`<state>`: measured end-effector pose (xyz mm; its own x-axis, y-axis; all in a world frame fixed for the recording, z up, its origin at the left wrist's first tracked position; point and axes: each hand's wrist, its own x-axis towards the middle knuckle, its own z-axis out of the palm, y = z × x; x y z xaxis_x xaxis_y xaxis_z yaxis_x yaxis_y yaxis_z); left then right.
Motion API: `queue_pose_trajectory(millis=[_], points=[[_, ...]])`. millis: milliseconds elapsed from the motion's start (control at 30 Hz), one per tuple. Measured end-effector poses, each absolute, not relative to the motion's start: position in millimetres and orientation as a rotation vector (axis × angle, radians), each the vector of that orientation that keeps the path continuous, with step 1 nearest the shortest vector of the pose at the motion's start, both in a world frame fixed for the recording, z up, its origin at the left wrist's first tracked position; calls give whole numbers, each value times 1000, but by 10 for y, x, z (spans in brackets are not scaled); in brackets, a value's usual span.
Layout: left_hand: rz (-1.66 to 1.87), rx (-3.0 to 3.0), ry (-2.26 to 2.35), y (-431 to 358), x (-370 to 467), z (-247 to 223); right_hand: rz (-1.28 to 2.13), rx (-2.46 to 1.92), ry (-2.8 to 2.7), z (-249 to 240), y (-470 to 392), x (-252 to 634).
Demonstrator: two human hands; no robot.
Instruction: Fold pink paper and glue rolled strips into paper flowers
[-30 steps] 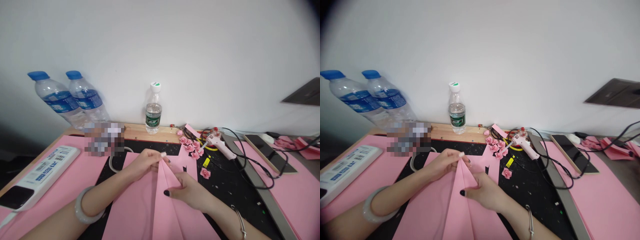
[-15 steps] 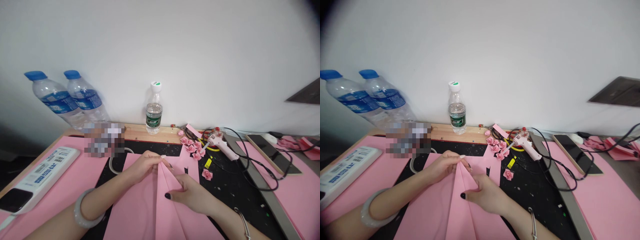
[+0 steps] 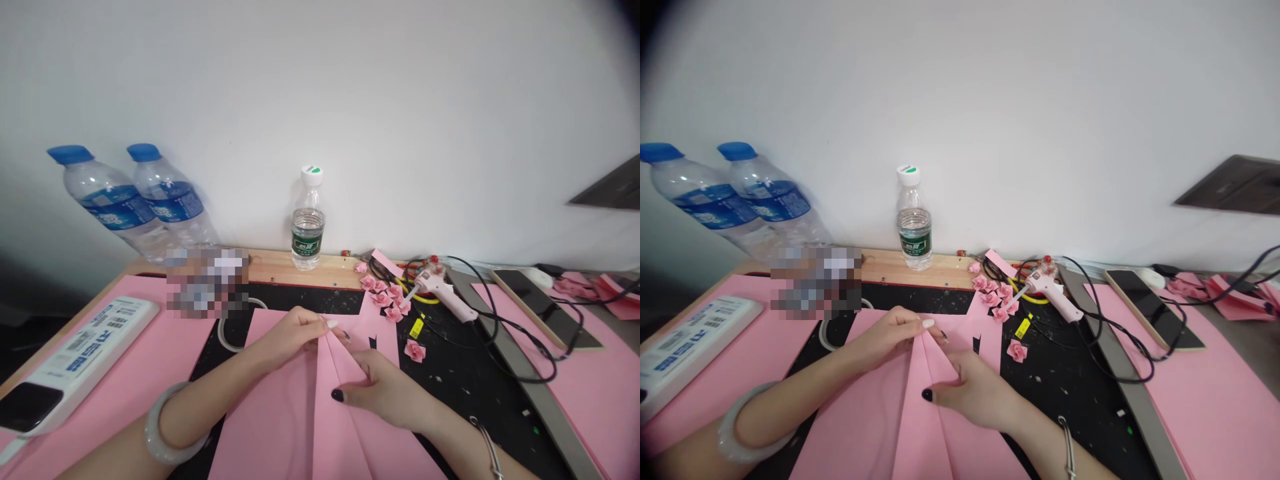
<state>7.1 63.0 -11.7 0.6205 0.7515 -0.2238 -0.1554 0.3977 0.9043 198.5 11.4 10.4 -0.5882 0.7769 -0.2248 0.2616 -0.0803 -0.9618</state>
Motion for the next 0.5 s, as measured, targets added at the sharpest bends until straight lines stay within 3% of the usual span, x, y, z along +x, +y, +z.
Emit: queue_pose_trajectory(millis=[167, 400, 500], points=[[648, 978, 659, 638, 59, -105, 1747, -1124, -1734, 84, 114, 1995], [805, 827, 727, 671, 40, -156, 2128, -1011, -1434, 62, 175, 2039], [931, 728, 797, 681, 44, -143, 2104, -1058, -1214, 45, 224, 2110]])
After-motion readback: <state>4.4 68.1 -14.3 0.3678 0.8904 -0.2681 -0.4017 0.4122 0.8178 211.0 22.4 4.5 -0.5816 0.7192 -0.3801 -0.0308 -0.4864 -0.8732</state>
